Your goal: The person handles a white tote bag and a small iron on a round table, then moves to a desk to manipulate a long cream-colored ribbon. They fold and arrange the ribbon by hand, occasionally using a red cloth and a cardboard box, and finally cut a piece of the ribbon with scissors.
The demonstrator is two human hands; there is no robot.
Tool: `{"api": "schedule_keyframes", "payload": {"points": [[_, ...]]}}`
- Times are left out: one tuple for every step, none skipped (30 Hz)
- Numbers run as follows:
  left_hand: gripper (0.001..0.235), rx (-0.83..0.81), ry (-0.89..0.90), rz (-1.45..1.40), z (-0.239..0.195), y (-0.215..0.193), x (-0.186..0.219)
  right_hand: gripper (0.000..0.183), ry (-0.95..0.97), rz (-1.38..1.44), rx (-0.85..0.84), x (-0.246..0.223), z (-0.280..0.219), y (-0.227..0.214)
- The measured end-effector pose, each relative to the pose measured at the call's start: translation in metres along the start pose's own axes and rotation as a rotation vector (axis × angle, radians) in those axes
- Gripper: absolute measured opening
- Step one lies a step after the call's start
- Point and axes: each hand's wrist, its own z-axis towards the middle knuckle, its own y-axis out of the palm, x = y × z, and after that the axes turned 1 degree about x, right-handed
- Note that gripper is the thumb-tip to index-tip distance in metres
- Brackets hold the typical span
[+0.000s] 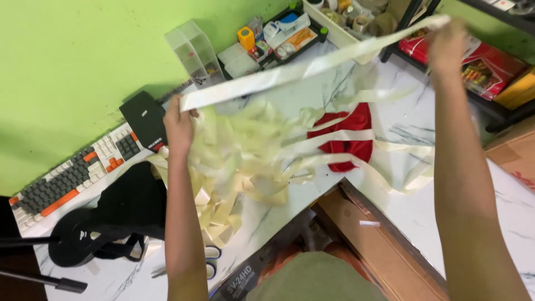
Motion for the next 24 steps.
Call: {"api": "schedule_keyframes", "payload": {"points": [[0.014, 0.004, 0.011, -0.003, 0.002, 0.007, 0.005, 0.019, -0.009, 0.005, 0.007, -0.029, -0.020, 0.014], [0.016, -0.067, 0.071, 0.078, -0.001, 0.016, 0.009, 0.052, -0.131, -0.455, -0.249, -0.056, -0.044, 0.025], [0.019, -0.137, 0.132, 0.159, -0.004, 0.025, 0.013, 0.098, -0.250, -0.916, -0.507, -0.082, -0.068, 0.036], [0.019, -0.141, 0.131, 0.160, -0.009, 0.033, 0.038, 0.098, -0.246, -0.916, -0.508, -0.105, -0.094, 0.051], [0.016, -0.197, 0.237, 0.135, -0.014, 0.041, 0.062, 0.112, -0.405, -0.691, -0.709, -0.129, -0.121, 0.066], [0.015, -0.254, 0.345, 0.107, -0.018, 0.051, 0.086, 0.128, -0.558, -0.453, -0.895, -0.152, -0.147, 0.079], [0.015, -0.257, 0.346, 0.105, -0.021, 0.059, 0.104, 0.128, -0.554, -0.454, -0.893, -0.172, -0.172, 0.093], [0.015, -0.306, 0.355, 0.098, -0.025, 0.067, 0.122, 0.125, -0.574, -0.211, -0.955, -0.192, -0.195, 0.107], [0.016, -0.354, 0.364, 0.091, -0.029, 0.074, 0.139, 0.122, -0.587, 0.035, -1.007, -0.213, -0.219, 0.121], [0.016, -0.352, 0.362, 0.093, -0.028, 0.073, 0.141, 0.122, -0.588, 0.036, -1.010, -0.210, -0.221, 0.128], [0.019, -0.365, 0.375, 0.114, -0.026, 0.072, 0.143, 0.094, -0.507, 0.002, -1.005, -0.207, -0.223, 0.135], [0.021, -0.376, 0.389, 0.136, -0.025, 0.070, 0.144, 0.069, -0.429, -0.031, -1.001, -0.204, -0.225, 0.141], [0.021, -0.374, 0.387, 0.139, -0.020, 0.062, 0.134, 0.069, -0.431, -0.029, -1.004, -0.190, -0.208, 0.138], [0.020, -0.363, 0.310, 0.108, -0.014, 0.052, 0.124, 0.038, -0.391, -0.130, -0.857, -0.176, -0.189, 0.137], [0.020, -0.352, 0.233, 0.076, -0.008, 0.042, 0.113, 0.031, -0.349, -0.228, -0.709, -0.163, -0.171, 0.136], [0.020, -0.348, 0.230, 0.079, -0.003, 0.027, 0.090, 0.031, -0.352, -0.226, -0.713, -0.147, -0.141, 0.118], [0.019, -0.267, 0.166, 0.063, 0.001, 0.012, 0.066, 0.028, -0.125, 0.086, -0.467, -0.130, -0.110, 0.099], [0.019, -0.186, 0.104, 0.045, 0.006, -0.003, 0.042, 0.024, 0.094, 0.389, -0.205, -0.113, -0.078, 0.081], [0.019, -0.182, 0.103, 0.046, 0.004, -0.014, 0.035, 0.024, 0.092, 0.390, -0.209, -0.059, -0.050, 0.052], [0.015, -0.102, 0.112, 0.076, 0.002, -0.025, 0.028, 0.028, 0.180, 0.488, -0.012, -0.014, -0.023, 0.036], [0.011, -0.022, 0.122, 0.105, 0.000, -0.036, 0.021, 0.035, 0.265, 0.582, 0.189, 0.020, 0.008, 0.038], [0.011, -0.018, 0.131, 0.105, 0.000, -0.036, 0.023, 0.035, 0.257, 0.589, 0.191, 0.027, 0.010, 0.038], [0.010, -0.029, 0.073, 0.151, 0.000, -0.036, 0.024, 0.027, 0.099, 0.268, 0.032, 0.034, 0.012, 0.038], [0.011, -0.041, 0.009, 0.194, -0.005, -0.034, 0.025, 0.026, -0.060, -0.062, -0.121, 0.043, 0.013, 0.036]]}}
